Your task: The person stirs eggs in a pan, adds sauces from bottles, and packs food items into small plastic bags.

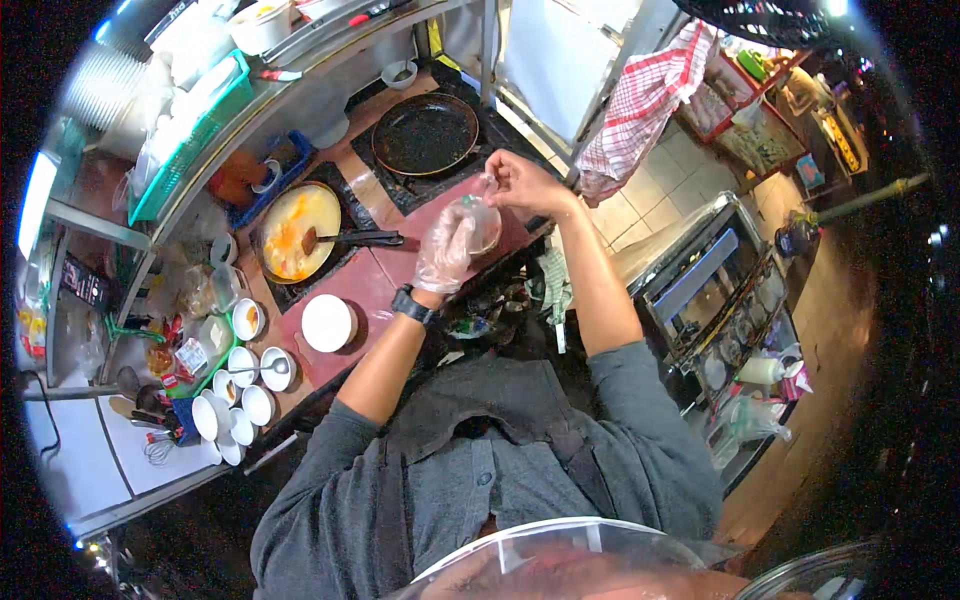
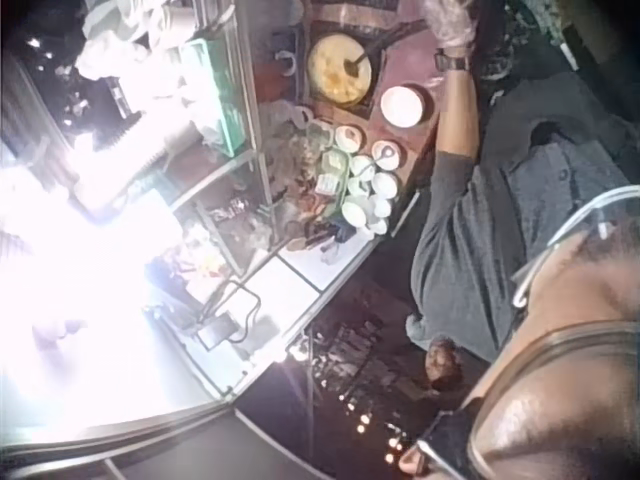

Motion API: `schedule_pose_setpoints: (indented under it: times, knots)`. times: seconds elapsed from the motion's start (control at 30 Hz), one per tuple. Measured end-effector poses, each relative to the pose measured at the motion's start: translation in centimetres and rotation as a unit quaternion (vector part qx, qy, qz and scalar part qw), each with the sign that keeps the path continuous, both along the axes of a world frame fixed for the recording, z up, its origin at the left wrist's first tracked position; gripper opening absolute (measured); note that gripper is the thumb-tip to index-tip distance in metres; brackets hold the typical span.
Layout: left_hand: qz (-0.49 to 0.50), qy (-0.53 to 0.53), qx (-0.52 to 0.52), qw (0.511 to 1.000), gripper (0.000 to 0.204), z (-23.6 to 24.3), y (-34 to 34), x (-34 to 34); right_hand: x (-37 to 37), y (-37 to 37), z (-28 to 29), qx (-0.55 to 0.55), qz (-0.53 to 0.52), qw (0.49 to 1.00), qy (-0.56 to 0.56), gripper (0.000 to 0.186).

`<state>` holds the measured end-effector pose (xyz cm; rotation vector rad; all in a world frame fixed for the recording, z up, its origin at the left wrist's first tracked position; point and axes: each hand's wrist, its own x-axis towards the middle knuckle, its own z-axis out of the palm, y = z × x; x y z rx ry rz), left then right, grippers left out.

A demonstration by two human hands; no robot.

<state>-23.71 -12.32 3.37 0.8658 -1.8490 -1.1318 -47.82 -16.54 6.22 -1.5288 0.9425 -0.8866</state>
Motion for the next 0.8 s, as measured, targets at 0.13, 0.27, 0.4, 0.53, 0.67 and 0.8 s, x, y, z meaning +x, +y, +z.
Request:
schedule_pose_setpoints:
  times: [0.13, 0.27, 0.4, 0.53, 0.67, 0.8]
  knots:
    - [0.198, -0.239, -0.294, 0.904, 0.038, -6.0, -2.3, -0.1, 1.0, 0.2, 1.3, 0.111, -0.06, 0.987, -0.101, 0.044]
    - [0.117, -0.163, 0.136, 0.97, 0.05, 2.3, -2.6, -2.0, -0.6, 0.3, 0.9, 0.023, -0.034, 0.999, 0.004, 0.015]
    - [0.194, -0.13, -0.097, 0.968, 0.036, -5.8, -5.3, -2.8, 2.5, 0.3, 3.5, -0.08, 0.125, 0.988, 0.04, 0.01]
    - [0.148, -0.127, -0.07, 0.978, 0.031, -3.6, -5.5, -3.1, 3.0, -1.0, 1.5, -0.083, 0.067, 0.992, 0.061, 0.008]
    - [0.057, 0.197, 0.188, 0.96, 0.041, -2.3, -3.6, -1.8, 3.0, -1.7, 0.0, 0.056, -0.009, 0.998, 0.006, 0.016]
    - [0.046, 0.131, 0.07, 0.988, 0.054, -3.3, -1.9, -0.5, 3.8, -2.0, -0.6, -0.031, -0.08, 0.987, 0.134, 0.03]
